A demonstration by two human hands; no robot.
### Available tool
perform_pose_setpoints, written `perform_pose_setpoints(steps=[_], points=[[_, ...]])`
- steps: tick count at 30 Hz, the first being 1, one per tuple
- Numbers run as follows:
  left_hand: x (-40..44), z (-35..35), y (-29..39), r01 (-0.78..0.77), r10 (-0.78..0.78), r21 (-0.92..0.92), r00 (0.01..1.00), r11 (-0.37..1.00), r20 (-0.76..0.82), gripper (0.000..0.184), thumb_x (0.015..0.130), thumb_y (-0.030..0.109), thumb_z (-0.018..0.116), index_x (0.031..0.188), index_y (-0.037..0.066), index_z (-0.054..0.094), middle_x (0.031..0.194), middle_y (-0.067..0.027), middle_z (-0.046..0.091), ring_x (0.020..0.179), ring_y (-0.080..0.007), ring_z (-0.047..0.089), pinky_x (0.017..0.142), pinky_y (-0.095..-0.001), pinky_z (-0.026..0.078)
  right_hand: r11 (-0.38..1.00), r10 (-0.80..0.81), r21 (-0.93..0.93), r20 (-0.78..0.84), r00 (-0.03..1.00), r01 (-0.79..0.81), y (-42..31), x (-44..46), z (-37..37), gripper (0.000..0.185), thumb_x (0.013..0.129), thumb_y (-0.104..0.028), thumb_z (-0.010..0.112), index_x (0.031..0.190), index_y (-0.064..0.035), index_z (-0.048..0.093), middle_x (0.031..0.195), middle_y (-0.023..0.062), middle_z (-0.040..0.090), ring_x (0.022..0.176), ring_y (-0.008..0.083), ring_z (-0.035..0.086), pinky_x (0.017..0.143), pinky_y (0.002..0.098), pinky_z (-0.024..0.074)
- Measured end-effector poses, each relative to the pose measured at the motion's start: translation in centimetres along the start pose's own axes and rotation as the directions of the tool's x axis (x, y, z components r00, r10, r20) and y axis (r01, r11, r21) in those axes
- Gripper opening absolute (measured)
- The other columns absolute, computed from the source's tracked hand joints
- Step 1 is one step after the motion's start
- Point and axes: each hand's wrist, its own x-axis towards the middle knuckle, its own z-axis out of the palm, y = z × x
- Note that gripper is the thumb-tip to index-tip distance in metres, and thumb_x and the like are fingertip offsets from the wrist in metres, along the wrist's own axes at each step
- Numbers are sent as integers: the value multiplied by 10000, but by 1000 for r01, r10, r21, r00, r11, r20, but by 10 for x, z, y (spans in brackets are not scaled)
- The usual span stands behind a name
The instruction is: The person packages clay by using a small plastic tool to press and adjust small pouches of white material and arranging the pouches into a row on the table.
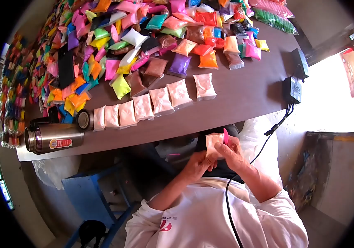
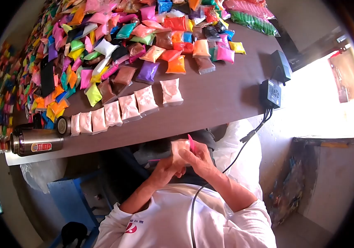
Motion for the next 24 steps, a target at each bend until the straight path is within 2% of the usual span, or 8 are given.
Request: perform_pose_setpoints(steps=[3, 7, 9, 12, 24], points=[[0, -1, 1, -1, 1, -25, 1000, 1000, -31, 385, 947, 384, 514, 798, 35, 578, 652, 10, 527, 581, -51, 468, 534, -208, 395, 1000, -5, -3, -71, 997, 5, 3, -3, 1, 310, 936, -309, 547, 947, -4, 601, 753, 50, 647, 606, 112, 629, 494, 230, 518], [1, 2, 3, 24, -23, 25, 999, 999, -23, 390, 946, 384, 516, 781, 35, 568, 670, 4, 536, 584, -52, 474, 538, -204, 402, 1000, -11, -27, -88, 996, 8, 2, -4, -1, 303, 942, -302, 539, 952, -6, 604, 757, 50, 651, 630, 110, 633, 523, 227, 524], [1, 2, 4, 35, -34, 33, 999, 999, -18, 393, 946, 386, 515, 777, 36, 563, 672, 4, 537, 584, -52, 474, 537, -203, 400, 997, -46, -58, -90, 995, 41, 3, -4, -1, 315, 964, -290, 502, 946, 10, 595, 699, 48, 632, 551, 102, 596, 464, 213, 476], [2, 2, 6, 0, 1, 27, 1000, 1000, -28, 391, 947, 385, 514, 778, 36, 561, 665, 6, 535, 579, -51, 473, 532, -203, 397, 998, -54, 4, -151, 987, 55, 3, -5, 4, 320, 960, -294, 509, 947, 12, 603, 703, 44, 633, 550, 100, 593, 458, 212, 475], [1, 7, 5, -17, 18, 61, 1000, 998, -21, 383, 958, 368, 503, 777, 36, 563, 653, 10, 529, 574, -51, 472, 525, -205, 391, 997, -73, 25, -143, 987, 78, 1, -7, 1, 288, 959, -265, 508, 924, 2, 609, 728, 33, 633, 584, 88, 594, 489, 209, 490]])
